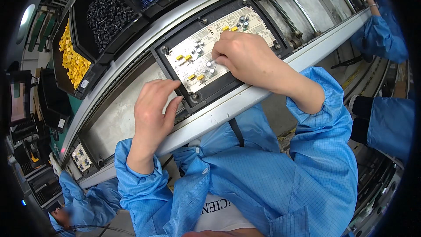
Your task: The person assembles circuit boards along an assembly line by picking electronic components from bins by hand, inserting them into the circuit boards, and sliding the board trays along the conveyor track.
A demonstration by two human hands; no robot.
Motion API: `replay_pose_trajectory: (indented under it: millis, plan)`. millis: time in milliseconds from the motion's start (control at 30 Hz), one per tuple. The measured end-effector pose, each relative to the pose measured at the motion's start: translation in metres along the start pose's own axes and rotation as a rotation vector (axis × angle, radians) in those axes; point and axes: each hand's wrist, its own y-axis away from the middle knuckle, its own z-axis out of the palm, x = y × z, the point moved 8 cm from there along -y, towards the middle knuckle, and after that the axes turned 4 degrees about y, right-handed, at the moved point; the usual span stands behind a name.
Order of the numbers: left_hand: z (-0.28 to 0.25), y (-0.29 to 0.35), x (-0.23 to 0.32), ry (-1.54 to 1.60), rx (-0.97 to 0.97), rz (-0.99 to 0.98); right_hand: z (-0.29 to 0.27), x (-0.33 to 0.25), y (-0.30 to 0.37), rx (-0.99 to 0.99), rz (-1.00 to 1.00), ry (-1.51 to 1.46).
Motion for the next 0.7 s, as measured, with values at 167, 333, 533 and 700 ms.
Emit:
replay_pose_trajectory:
  millis: [167,333,533,700]
  plan:
    - [0.003,0.004,0.005,0.066,-0.028,0.083,-0.001,-0.004,-0.001,-0.026,-0.02,0.056]
    - [0.009,0.003,0.008,0.06,-0.074,0.085,-0.001,-0.005,-0.003,-0.036,-0.053,0.081]
    - [-0.003,0.005,0.018,-0.08,-0.053,0.11,-0.01,-0.001,-0.008,-0.104,-0.035,-0.066]
    - [-0.026,0.032,0.001,-0.102,-0.061,0.01,-0.081,0.055,-0.045,0.137,0.158,-0.167]
